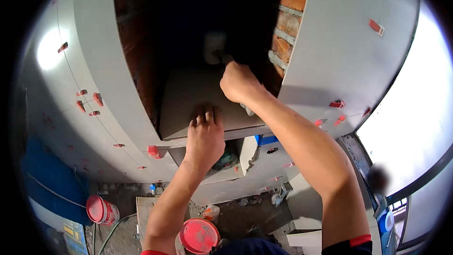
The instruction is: The person places a tile inside a wall niche by hand, taps it with a rubber mallet, and uses a spirit level to check the alignment of the shelf tile.
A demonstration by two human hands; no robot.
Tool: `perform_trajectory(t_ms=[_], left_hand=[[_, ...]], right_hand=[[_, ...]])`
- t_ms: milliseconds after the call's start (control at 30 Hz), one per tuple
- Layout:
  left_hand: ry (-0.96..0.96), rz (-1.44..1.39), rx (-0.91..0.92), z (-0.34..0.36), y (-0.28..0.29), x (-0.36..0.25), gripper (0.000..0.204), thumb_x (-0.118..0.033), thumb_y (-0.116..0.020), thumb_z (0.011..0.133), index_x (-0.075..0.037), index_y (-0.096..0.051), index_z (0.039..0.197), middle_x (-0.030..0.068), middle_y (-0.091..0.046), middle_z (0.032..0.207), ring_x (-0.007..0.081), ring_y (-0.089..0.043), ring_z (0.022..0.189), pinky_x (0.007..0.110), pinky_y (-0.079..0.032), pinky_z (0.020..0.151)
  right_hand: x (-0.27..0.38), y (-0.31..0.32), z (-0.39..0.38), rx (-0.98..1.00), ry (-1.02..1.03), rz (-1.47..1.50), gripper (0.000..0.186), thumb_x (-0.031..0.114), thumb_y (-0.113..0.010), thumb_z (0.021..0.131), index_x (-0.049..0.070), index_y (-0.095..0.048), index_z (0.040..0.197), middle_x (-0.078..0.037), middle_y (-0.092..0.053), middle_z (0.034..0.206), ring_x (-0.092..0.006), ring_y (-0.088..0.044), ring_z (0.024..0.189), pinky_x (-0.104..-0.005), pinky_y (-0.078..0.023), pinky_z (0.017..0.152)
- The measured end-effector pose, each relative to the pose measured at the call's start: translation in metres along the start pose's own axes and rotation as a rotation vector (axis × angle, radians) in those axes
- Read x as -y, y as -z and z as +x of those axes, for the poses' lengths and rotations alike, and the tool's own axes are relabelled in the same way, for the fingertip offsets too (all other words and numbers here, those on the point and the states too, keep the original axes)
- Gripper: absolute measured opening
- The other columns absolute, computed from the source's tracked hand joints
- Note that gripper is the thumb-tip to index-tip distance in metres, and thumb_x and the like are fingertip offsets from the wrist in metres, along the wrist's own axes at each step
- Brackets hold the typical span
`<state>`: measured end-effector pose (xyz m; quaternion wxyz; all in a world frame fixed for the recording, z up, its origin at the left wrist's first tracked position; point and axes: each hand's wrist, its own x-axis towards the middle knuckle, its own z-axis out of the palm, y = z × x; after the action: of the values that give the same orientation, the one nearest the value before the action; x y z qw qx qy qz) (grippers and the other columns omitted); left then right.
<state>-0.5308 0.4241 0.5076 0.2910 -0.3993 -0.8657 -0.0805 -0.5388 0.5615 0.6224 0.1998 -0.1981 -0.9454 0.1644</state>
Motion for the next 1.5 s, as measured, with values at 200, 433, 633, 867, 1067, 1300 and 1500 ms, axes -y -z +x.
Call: perform_trajectory(t_ms=[200, 433, 633, 867, 1067, 1300, 1500], left_hand=[[-0.006, -0.06, -0.007, 0.003, 0.002, 0.0, 0.065, -0.025, -0.069, 0.071, 0.008, -0.049, 0.123, 0.0244, -0.053, 0.124, 0.0374, -0.056, 0.111, 0.041, -0.049, 0.091], [0.013, -0.133, -0.04, 0.004, 0.014, -0.003, 0.105, -0.067, -0.075, 0.057, 0.009, -0.048, 0.124, 0.0218, -0.056, 0.122, 0.0361, -0.054, 0.116, 0.042, -0.048, 0.094], [0.027, -0.121, 0.01, 0.005, 0.014, -0.007, 0.104, -0.069, -0.075, 0.057, 0.007, -0.05, 0.123, 0.0216, -0.056, 0.123, 0.034, -0.059, 0.11, 0.04, -0.049, 0.091], [0.017, -0.126, -0.065, 0.003, 0.011, -0.004, 0.099, -0.064, -0.079, 0.055, 0.006, -0.052, 0.12, 0.0187, -0.057, 0.116, 0.0319, -0.06, 0.106, 0.039, -0.049, 0.089], [0.008, -0.094, -0.119, 0.003, 0.01, -0.007, 0.093, -0.058, -0.081, 0.058, 0.006, -0.052, 0.12, 0.0192, -0.058, 0.116, 0.033, -0.06, 0.106, 0.04, -0.049, 0.089], [0.047, -0.126, 0.05, 0.004, 0.01, -0.009, 0.092, -0.058, -0.077, 0.065, 0.006, -0.05, 0.125, 0.0204, -0.058, 0.118, 0.0333, -0.06, 0.106, 0.041, -0.049, 0.089], [0.0, -0.112, 0.009, 0.004, 0.005, -0.009, 0.089, -0.055, -0.077, 0.066, 0.007, -0.051, 0.124, 0.0204, -0.059, 0.116, 0.0337, -0.061, 0.101, 0.041, -0.049, 0.087]], right_hand=[[0.02, 0.029, -0.007, 0.302, -0.157, -0.01, 0.034, 0.008, -0.052, 0.087, -0.007, -0.057, 0.117, -0.032, -0.062, 0.112, -0.0383, -0.064, 0.106, -0.0434, -0.053, 0.088], [0.004, 0.023, -0.009, 0.339, -0.132, 0.002, 0.03, 0.014, -0.047, 0.091, -0.01, -0.057, 0.108, -0.032, -0.066, 0.094, -0.0415, -0.068, 0.084, -0.0448, -0.054, 0.077], [0.003, 0.026, -0.039, 0.108, -0.046, -0.025, 0.039, 0.021, -0.046, 0.095, -0.001, -0.053, 0.127, -0.029, -0.063, 0.111, -0.0427, -0.06, 0.107, -0.0478, -0.047, 0.094], [0.004, 0.034, -0.049, 0.084, 0.026, -0.019, 0.04, 0.024, -0.045, 0.099, 0.003, -0.048, 0.133, -0.028, -0.065, 0.105, -0.0447, -0.061, 0.102, -0.0492, -0.047, 0.089], [-0.001, 0.047, -0.043, 0.218, -0.076, 0.079, 0.041, 0.027, -0.046, 0.1, 0.003, -0.047, 0.133, -0.028, -0.063, 0.11, -0.0437, -0.06, 0.106, -0.047, -0.047, 0.09], [-0.002, 0.044, -0.05, 0.202, 0.02, 0.004, 0.039, 0.025, -0.046, 0.099, 0.005, -0.049, 0.132, -0.029, -0.061, 0.115, -0.0443, -0.058, 0.109, -0.0471, -0.046, 0.093], [-0.004, 0.024, -0.054, 0.154, 0.088, -0.033, 0.038, 0.025, -0.047, 0.099, 0.006, -0.05, 0.132, -0.027, -0.06, 0.12, -0.0421, -0.056, 0.114, -0.0445, -0.045, 0.096]])
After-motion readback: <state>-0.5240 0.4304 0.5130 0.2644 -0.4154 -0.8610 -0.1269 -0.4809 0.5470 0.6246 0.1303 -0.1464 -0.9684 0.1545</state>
